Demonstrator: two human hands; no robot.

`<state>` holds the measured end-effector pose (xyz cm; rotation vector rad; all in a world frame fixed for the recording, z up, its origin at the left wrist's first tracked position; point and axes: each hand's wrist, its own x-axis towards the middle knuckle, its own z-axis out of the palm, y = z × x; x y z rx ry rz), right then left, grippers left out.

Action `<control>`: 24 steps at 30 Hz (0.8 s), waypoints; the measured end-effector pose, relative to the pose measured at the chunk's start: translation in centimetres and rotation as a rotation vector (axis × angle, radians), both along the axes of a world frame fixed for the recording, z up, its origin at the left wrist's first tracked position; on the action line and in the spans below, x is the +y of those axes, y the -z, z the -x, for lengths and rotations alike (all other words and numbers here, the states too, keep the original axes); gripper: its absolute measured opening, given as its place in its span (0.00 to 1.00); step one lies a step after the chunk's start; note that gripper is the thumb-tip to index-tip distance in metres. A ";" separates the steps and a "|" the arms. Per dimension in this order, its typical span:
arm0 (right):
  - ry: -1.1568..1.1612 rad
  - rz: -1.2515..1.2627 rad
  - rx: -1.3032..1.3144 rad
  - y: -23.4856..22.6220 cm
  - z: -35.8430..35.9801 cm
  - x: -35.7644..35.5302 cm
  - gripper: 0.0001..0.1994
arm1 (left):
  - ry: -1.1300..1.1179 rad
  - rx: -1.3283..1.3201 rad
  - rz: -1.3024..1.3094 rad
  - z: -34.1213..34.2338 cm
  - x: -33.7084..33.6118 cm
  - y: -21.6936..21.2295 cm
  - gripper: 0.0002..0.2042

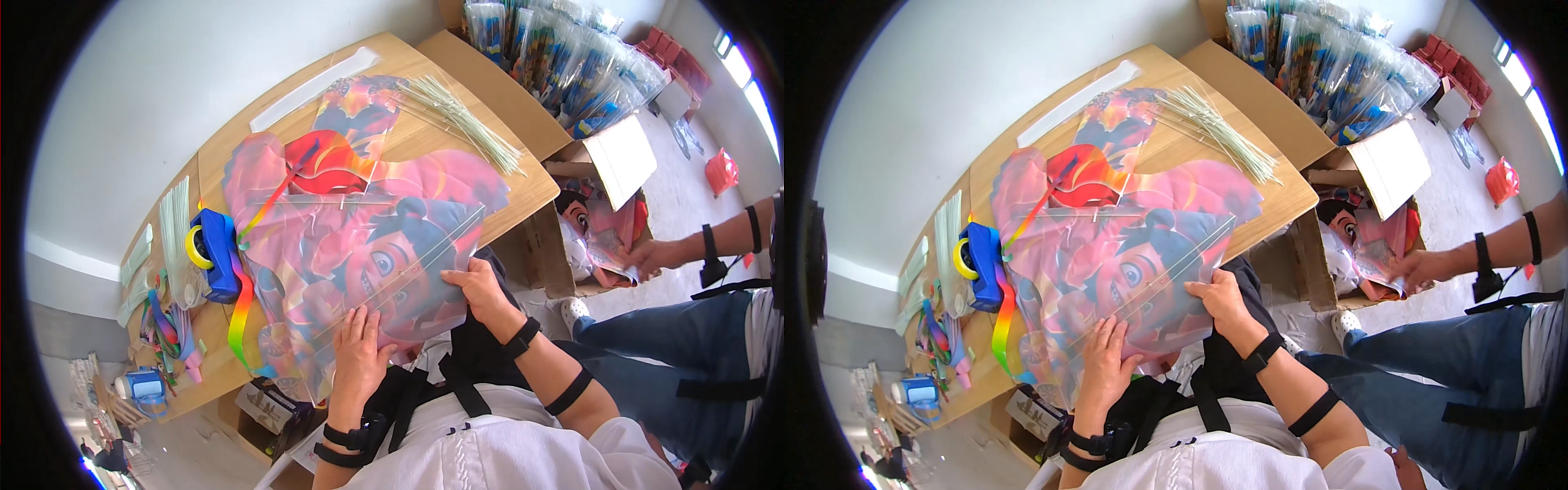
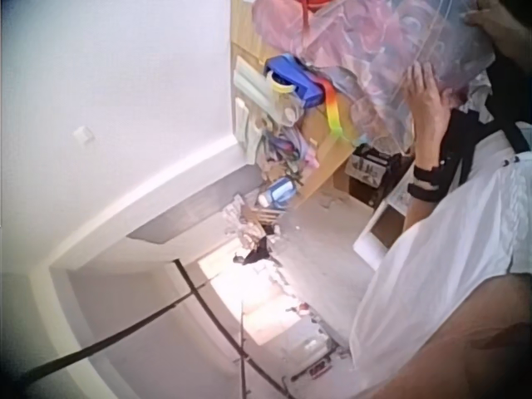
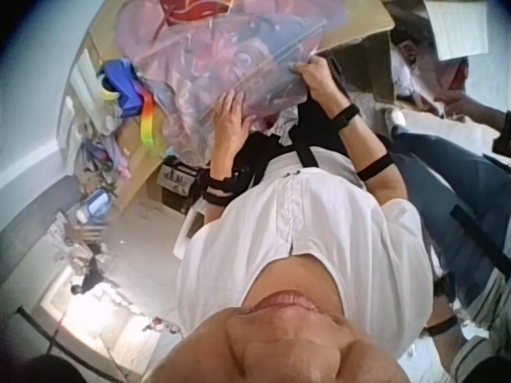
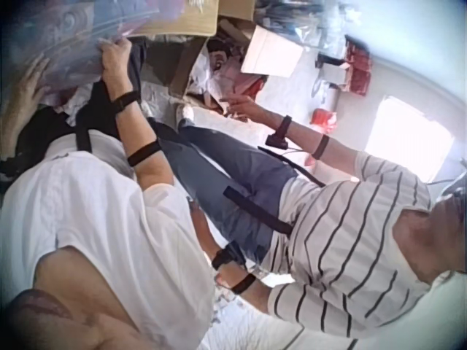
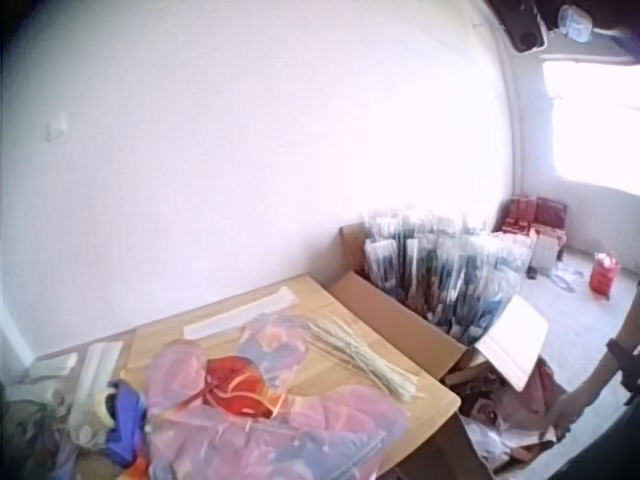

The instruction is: Assembling a decorative character kite by attaching structural rods and supports.

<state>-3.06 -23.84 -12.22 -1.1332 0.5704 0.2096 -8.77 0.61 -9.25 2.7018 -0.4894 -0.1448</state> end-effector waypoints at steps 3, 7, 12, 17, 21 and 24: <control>0.011 -0.012 -0.040 0.6 0.1 0.1 0.08 | 0.009 -0.048 -0.024 0.5 -0.4 -0.1 0.32; 0.136 0.099 -0.117 0.4 -0.3 -1.8 0.14 | 0.019 0.020 -0.069 0.7 -0.9 -0.2 0.32; -0.073 1.249 -0.409 -0.4 -0.6 -5.0 0.25 | 0.037 0.047 -0.129 1.0 -1.2 -0.3 0.31; -0.406 1.584 -0.464 -0.8 -1.3 -5.0 0.27 | 0.037 0.048 -0.136 0.9 -1.4 -0.5 0.30; -0.511 1.642 -0.369 -0.9 -1.5 -3.4 0.31 | 0.030 0.047 -0.139 0.8 -1.5 -0.7 0.30; -0.523 1.639 -0.372 -1.1 -1.6 -3.4 0.34 | 0.031 0.072 -0.108 0.6 -1.3 -0.7 0.28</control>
